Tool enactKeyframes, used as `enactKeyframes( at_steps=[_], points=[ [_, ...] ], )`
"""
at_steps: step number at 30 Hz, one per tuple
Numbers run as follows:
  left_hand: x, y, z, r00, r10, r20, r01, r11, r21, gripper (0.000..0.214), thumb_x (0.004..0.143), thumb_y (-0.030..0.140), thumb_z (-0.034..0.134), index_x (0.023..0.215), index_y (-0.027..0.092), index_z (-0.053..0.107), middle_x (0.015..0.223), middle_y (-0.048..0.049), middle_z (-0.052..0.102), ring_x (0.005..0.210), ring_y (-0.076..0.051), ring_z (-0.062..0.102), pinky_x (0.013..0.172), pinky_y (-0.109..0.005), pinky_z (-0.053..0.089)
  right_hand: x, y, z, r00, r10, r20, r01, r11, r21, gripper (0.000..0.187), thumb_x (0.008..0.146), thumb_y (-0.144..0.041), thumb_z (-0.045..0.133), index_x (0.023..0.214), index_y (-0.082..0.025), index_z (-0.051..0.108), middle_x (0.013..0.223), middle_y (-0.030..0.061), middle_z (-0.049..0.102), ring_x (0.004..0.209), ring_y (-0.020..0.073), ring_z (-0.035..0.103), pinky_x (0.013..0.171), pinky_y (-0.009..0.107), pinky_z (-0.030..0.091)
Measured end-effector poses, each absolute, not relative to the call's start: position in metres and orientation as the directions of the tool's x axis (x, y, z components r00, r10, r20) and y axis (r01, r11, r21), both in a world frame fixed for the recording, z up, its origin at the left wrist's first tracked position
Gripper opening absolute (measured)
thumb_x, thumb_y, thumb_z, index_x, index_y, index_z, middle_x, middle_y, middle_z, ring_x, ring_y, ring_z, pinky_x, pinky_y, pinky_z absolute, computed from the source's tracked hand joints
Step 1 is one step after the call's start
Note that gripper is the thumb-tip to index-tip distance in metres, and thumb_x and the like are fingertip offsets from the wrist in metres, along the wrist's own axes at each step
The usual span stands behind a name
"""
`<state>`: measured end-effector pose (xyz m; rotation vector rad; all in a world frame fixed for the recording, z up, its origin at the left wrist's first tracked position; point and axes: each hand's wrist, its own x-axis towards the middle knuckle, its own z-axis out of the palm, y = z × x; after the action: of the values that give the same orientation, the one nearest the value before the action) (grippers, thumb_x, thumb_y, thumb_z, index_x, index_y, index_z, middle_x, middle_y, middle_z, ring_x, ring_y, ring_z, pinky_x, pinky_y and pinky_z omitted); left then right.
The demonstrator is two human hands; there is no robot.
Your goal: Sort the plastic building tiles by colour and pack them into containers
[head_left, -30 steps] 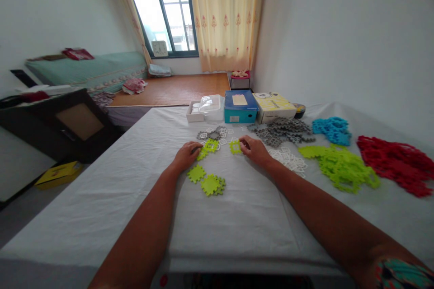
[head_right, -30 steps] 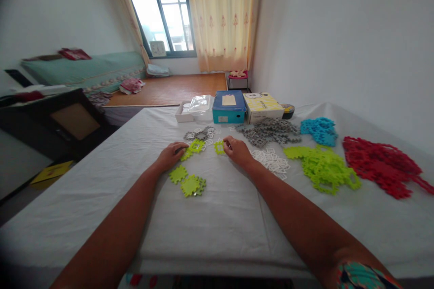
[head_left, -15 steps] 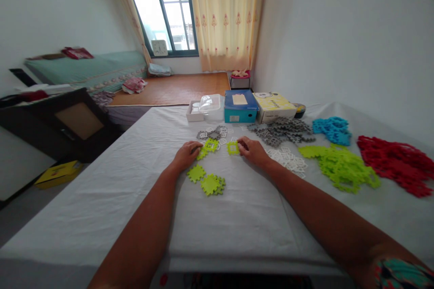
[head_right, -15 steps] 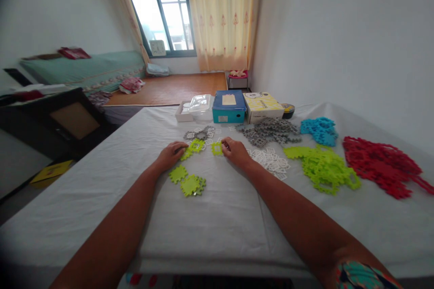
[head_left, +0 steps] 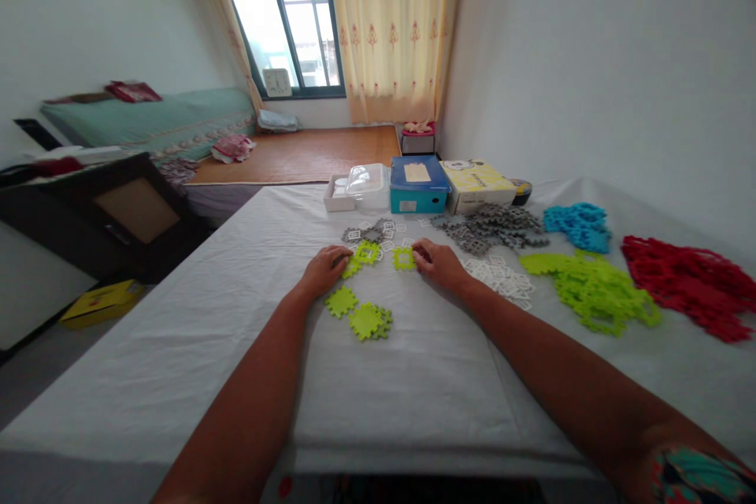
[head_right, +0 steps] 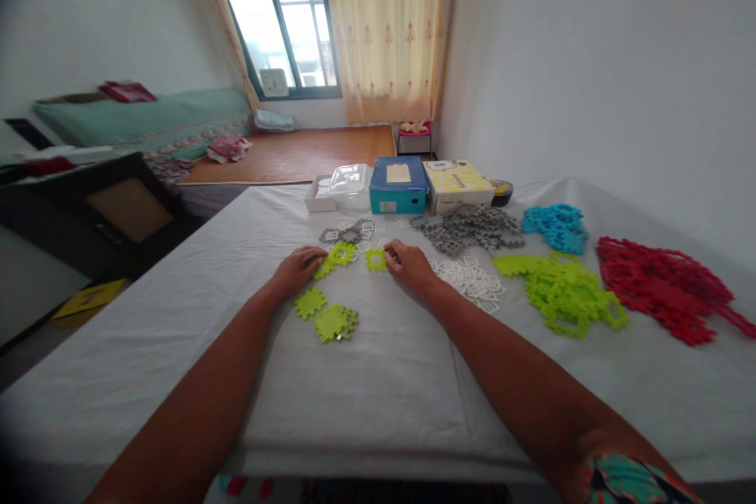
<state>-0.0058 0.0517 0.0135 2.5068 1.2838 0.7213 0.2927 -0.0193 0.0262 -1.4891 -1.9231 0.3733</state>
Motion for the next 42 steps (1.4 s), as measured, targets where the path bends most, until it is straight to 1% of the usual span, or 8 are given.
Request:
enactKeyframes(
  at_steps=[20,23,26,30,32,35,38,42],
  points=[
    [-0.006,0.05,0.014,0.489,0.809,0.327,0.69,-0.588,0.423,0.034,0.087,0.032,0.044,0.107,0.018,0.068,0.111,-0.0088,0.067,0.106,-0.022,0.059,0.1,-0.038,0.045,0.291,-0.019,0.024,-0.116,0.936,0.333,0.731,0.307,-0.609,0.018,0.086,-0.022,0.051,0.1,-0.018,0.062,0.077,0.0023,0.072,0.068,0.0138,0.066,0.067,0.023,0.047],
    [-0.007,0.052,0.013,0.489,0.809,0.326,0.696,-0.587,0.413,0.033,0.087,0.031,0.044,0.107,0.02,0.068,0.111,-0.0074,0.067,0.107,-0.022,0.059,0.1,-0.039,0.045,0.295,-0.016,0.026,-0.115,0.929,0.351,0.734,0.318,-0.6,0.017,0.086,-0.023,0.052,0.099,-0.018,0.062,0.077,0.0028,0.072,0.068,0.0137,0.066,0.066,0.023,0.048],
    [-0.007,0.053,0.012,0.487,0.812,0.323,0.702,-0.583,0.409,0.032,0.086,0.03,0.045,0.107,0.022,0.068,0.111,-0.006,0.067,0.107,-0.021,0.058,0.1,-0.039,0.044,0.313,-0.009,0.03,-0.017,0.917,0.399,0.743,0.278,-0.608,0.018,0.086,-0.025,0.051,0.098,-0.018,0.062,0.079,0.0034,0.072,0.066,0.0133,0.067,0.065,0.023,0.048],
    [-0.007,0.054,0.012,0.489,0.81,0.322,0.705,-0.585,0.401,0.032,0.086,0.031,0.045,0.107,0.023,0.068,0.111,-0.0057,0.068,0.107,-0.022,0.059,0.1,-0.039,0.045,0.352,0.004,0.04,0.251,0.864,0.436,0.72,0.134,-0.681,0.024,0.086,-0.031,0.049,0.1,-0.016,0.062,0.08,0.0049,0.072,0.063,0.0144,0.068,0.063,0.024,0.05],
    [-0.008,0.055,0.011,0.489,0.809,0.326,0.704,-0.587,0.401,0.033,0.086,0.032,0.045,0.106,0.023,0.068,0.111,-0.0059,0.068,0.107,-0.022,0.059,0.1,-0.039,0.045,0.372,0.007,0.049,0.328,0.838,0.435,0.713,0.082,-0.696,0.028,0.086,-0.032,0.048,0.101,-0.015,0.063,0.078,0.006,0.072,0.063,0.0158,0.068,0.062,0.025,0.05],
    [-0.009,0.057,0.009,0.49,0.807,0.33,0.699,-0.589,0.405,0.033,0.086,0.035,0.044,0.106,0.023,0.068,0.111,-0.0061,0.068,0.107,-0.023,0.059,0.099,-0.039,0.045,0.409,0.003,0.069,0.332,0.843,0.422,0.76,0.026,-0.649,0.031,0.085,-0.031,0.048,0.103,-0.013,0.065,0.078,0.0074,0.073,0.063,0.0164,0.067,0.063,0.025,0.049],
    [-0.009,0.06,0.007,0.494,0.804,0.33,0.697,-0.594,0.403,0.034,0.086,0.037,0.044,0.106,0.022,0.068,0.111,-0.0061,0.068,0.107,-0.023,0.059,0.099,-0.038,0.045,0.462,-0.019,0.091,0.296,0.887,0.355,0.836,-0.061,-0.545,0.03,0.082,-0.027,0.051,0.103,-0.013,0.067,0.08,0.0075,0.073,0.065,0.0153,0.066,0.064,0.024,0.047],
    [-0.009,0.063,0.005,0.501,0.801,0.328,0.699,-0.598,0.393,0.036,0.086,0.038,0.043,0.106,0.022,0.068,0.112,-0.0071,0.067,0.107,-0.023,0.059,0.099,-0.039,0.045,0.536,-0.071,0.103,0.316,0.943,0.103,0.909,-0.27,-0.317,0.024,0.081,-0.024,0.051,0.089,-0.015,0.071,0.07,0.0049,0.071,0.062,0.0153,0.064,0.061,0.024,0.044]
  ],
)
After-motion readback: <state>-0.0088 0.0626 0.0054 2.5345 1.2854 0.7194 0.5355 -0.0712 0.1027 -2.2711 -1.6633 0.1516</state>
